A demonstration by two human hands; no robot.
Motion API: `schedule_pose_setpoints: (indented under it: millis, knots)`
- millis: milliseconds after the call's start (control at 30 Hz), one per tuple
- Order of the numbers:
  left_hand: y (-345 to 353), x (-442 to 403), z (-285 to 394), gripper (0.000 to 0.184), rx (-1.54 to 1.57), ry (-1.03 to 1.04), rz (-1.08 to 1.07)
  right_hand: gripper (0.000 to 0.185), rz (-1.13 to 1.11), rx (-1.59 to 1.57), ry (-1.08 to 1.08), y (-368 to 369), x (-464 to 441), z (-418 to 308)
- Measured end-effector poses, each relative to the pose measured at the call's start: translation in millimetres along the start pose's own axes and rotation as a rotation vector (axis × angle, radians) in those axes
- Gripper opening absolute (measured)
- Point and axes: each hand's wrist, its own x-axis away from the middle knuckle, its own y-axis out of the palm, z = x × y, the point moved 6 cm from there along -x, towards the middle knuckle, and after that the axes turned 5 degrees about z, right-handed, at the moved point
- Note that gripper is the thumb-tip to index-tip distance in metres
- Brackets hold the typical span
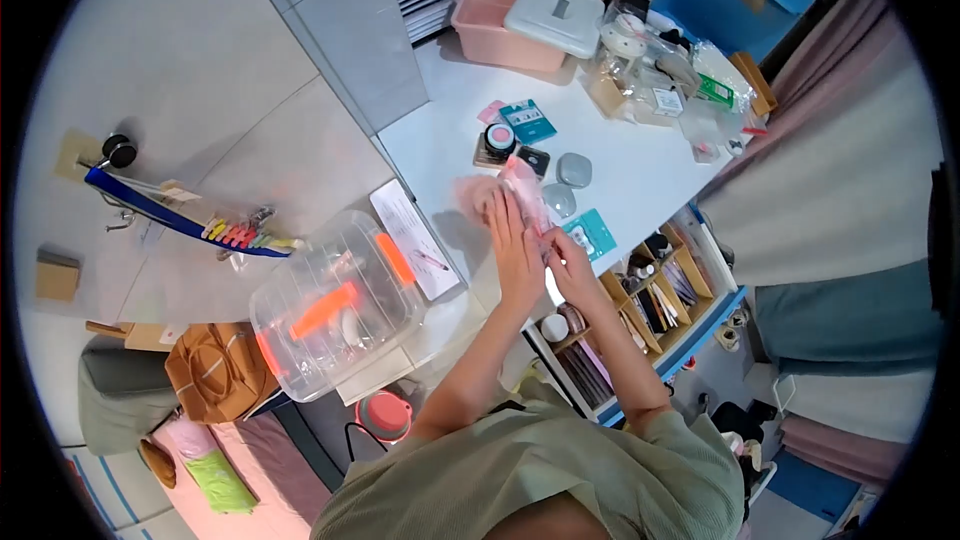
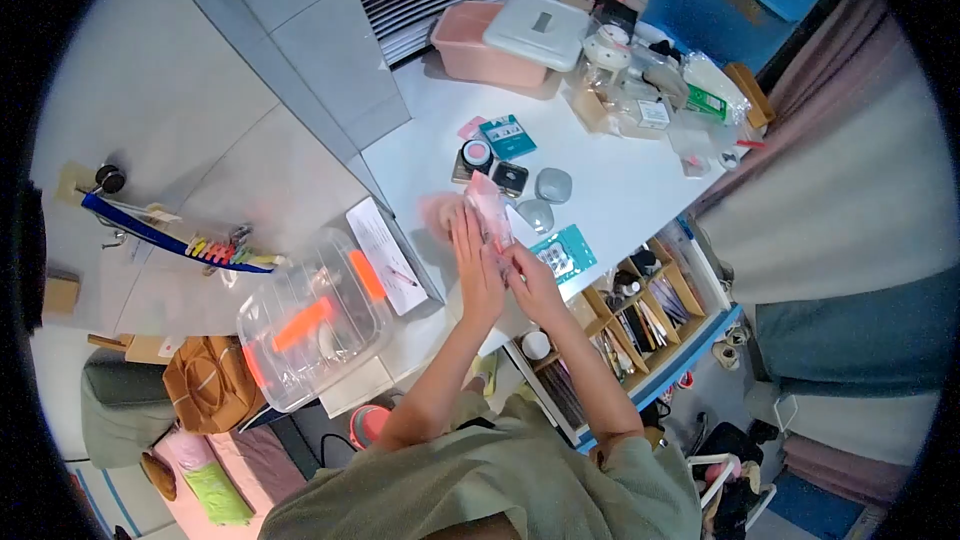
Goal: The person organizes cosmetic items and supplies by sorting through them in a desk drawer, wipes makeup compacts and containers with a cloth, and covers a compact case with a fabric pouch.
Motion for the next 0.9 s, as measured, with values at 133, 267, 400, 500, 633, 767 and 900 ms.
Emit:
schedule_pose_setpoints:
  millis: [133, 267, 400, 500, 633, 767, 900]
  knots:
    - [-4.8, 0.9, 34.7, 0.049, 0.025, 0.112, -0.023, 0.008, -0.013, 0.032, -0.093, -25.1, 36.7, -36.2]
    - [-4.5, 4.5, 46.9, 0.045, 0.024, 0.191, -0.158, 0.006, -0.025, 0.036, -0.025, -41.3, 73.8, -53.4]
    - [-8.1, 32.1, 100.7, 0.047, -0.026, 0.383, -0.229, 0.007, 0.158, -0.177, 0.013, -62.2, 91.2, -47.7]
    - [3.5, 69.7, 118.7, 0.051, -0.058, 0.373, -0.284, 0.008, 0.22, -0.154, 0.029, -77.6, 103.6, -44.5]
    - [7.9, 76.9, 134.0, 0.047, -0.04, 0.349, -0.184, 0.005, 0.211, -0.027, -0.056, -93.8, 132.2, -58.2]
    - [11.8, 60.8, 133.7, 0.033, -0.055, 0.193, -0.21, 0.005, 0.127, 0.038, -0.16, -100.4, 162.6, -75.5]
    - [25.2, 60.0, 100.5, 0.032, 0.393, -0.315, -0.369, 0.006, 0.114, 0.026, -0.141, -109.5, 185.4, -83.0]
